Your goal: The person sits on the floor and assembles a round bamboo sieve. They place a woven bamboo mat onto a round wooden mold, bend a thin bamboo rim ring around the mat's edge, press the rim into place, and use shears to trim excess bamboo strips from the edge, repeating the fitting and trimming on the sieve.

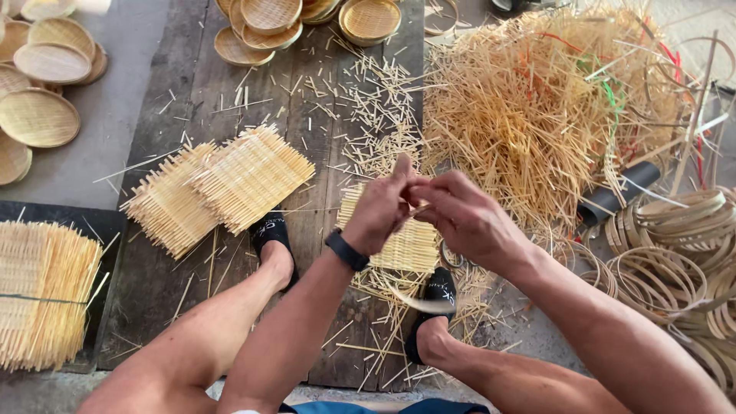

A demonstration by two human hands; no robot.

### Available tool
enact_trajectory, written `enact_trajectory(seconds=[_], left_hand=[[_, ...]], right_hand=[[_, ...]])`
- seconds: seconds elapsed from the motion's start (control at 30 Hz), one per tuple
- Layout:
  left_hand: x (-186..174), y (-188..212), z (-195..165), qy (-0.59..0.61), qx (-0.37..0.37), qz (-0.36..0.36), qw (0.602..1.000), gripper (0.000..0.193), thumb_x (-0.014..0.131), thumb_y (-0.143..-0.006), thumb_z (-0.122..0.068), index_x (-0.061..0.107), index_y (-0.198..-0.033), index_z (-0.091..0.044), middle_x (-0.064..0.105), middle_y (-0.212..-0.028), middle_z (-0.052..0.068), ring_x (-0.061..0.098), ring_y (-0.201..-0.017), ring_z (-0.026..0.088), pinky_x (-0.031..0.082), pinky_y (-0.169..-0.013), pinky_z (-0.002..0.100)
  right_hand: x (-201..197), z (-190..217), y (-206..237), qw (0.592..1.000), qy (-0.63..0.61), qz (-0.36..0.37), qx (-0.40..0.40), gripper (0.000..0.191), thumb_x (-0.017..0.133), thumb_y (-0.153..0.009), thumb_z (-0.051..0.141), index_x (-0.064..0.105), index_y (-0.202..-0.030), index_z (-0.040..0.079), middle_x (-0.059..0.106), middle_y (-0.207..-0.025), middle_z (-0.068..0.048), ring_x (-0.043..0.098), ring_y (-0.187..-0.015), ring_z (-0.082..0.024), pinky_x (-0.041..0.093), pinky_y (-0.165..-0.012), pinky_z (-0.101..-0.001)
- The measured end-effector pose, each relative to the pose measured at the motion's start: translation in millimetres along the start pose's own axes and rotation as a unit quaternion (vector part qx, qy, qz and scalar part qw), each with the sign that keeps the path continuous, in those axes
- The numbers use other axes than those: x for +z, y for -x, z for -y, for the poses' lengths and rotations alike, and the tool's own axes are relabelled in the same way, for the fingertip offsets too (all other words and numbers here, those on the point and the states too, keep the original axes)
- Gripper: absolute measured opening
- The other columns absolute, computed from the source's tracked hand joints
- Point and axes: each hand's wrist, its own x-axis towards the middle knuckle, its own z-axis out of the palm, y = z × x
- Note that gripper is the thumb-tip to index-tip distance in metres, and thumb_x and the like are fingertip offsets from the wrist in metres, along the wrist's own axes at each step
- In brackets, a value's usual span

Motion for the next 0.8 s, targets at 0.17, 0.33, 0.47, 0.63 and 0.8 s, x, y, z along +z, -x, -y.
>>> enact_trajectory(seconds=[0.17,0.33,0.47,0.63,0.8], left_hand=[[1.2,7.5,11.4,0.130,-0.126,0.051,0.982,0.073,0.039,-0.092,-0.075,0.070,-0.084,-0.009,0.049,-0.059,-0.007,0.035,-0.042,0.005,0.023,-0.037,0.023],[-7.1,2.4,21.6,0.136,-0.203,0.103,0.964,0.075,0.030,-0.093,-0.085,0.039,-0.061,-0.018,0.035,-0.053,-0.008,0.029,-0.041,0.006,0.019,-0.035,0.023],[-6.0,0.3,39.5,0.181,-0.104,0.085,0.974,0.070,0.033,-0.091,-0.082,0.042,-0.063,-0.018,0.031,-0.054,-0.010,0.025,-0.041,0.006,0.021,-0.037,0.025],[-11.7,-5.1,55.9,0.241,-0.080,0.046,0.966,0.067,0.038,-0.097,-0.077,0.045,-0.064,-0.019,0.032,-0.053,-0.010,0.024,-0.040,0.005,0.020,-0.035,0.023],[-43.4,-13.8,59.8,0.249,0.009,0.002,0.968,0.047,0.057,-0.099,-0.053,0.071,-0.096,-0.008,0.050,-0.061,-0.005,0.037,-0.047,0.006,0.027,-0.040,0.023]], right_hand=[[0.9,-6.9,-10.4,0.991,0.125,0.050,0.013,0.023,0.081,-0.083,0.023,0.075,-0.097,0.006,0.064,-0.092,-0.005,0.065,-0.084,-0.021,0.056,-0.064,-0.0355],[16.6,-7.8,-4.4,0.987,0.147,0.052,-0.046,0.023,0.076,-0.079,0.008,0.075,-0.101,0.004,0.061,-0.093,-0.005,0.062,-0.087,-0.021,0.057,-0.068,-0.0330],[31.2,-11.6,-1.5,0.980,0.196,0.023,-0.037,0.017,0.080,-0.079,0.009,0.076,-0.096,0.006,0.055,-0.081,-0.004,0.058,-0.076,-0.019,0.053,-0.059,-0.0333],[51.7,-25.3,-2.6,0.988,0.152,0.026,0.032,0.012,0.081,-0.086,0.016,0.078,-0.094,0.008,0.058,-0.078,-0.005,0.060,-0.070,-0.018,0.053,-0.055,-0.0325],[52.5,-57.2,-0.6,0.902,-0.114,-0.036,0.415,0.028,0.071,-0.087,0.024,0.074,-0.110,0.009,0.071,-0.097,0.003,0.070,-0.090,-0.011,0.061,-0.076,-0.0302]])
